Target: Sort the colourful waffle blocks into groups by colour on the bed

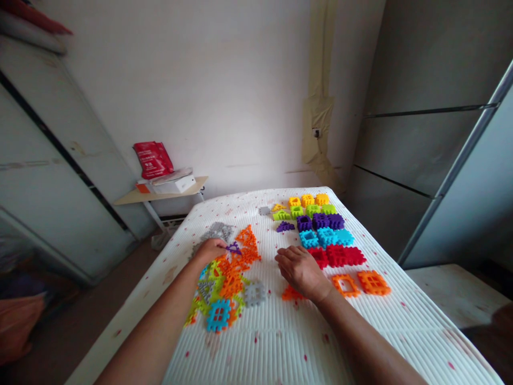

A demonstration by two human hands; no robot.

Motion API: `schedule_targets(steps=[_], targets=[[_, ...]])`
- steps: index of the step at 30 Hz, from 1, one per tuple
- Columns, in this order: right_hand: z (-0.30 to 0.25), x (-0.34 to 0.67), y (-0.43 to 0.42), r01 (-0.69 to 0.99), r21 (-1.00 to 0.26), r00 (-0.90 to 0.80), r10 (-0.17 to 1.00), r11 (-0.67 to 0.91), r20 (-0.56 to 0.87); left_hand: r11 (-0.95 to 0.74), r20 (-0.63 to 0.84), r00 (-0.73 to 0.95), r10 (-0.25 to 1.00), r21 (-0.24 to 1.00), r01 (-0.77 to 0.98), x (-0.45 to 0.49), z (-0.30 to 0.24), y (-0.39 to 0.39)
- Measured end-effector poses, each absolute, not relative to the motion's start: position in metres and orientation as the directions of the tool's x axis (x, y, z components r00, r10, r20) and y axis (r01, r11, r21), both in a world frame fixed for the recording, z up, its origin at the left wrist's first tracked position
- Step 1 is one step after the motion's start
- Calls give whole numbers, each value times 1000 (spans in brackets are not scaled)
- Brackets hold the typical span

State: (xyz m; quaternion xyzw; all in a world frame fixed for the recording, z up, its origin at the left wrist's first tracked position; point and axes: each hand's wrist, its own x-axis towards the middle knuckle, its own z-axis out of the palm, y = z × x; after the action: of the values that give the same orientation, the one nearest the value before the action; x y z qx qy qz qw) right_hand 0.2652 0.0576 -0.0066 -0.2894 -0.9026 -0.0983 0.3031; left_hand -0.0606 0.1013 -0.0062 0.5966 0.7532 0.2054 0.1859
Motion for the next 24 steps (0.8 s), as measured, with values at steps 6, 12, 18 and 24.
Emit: schedule_targets(steps=[6,12,18,24], targets=[[-7,265,56,586,-9,-646,474,810,598,186,-10,-245,970,682,708,-57,-6,94],[8,250,52,584,-26,-627,471,811,621,121,-18,-188,982,825,552,-38,10,69],[32,202,57,609,-29,-647,517,793,560,83,5,-179,984,875,478,-22,24,60],[33,167,69,651,-21,-663,581,759,472,53,-4,-119,993,909,414,-13,34,54]])
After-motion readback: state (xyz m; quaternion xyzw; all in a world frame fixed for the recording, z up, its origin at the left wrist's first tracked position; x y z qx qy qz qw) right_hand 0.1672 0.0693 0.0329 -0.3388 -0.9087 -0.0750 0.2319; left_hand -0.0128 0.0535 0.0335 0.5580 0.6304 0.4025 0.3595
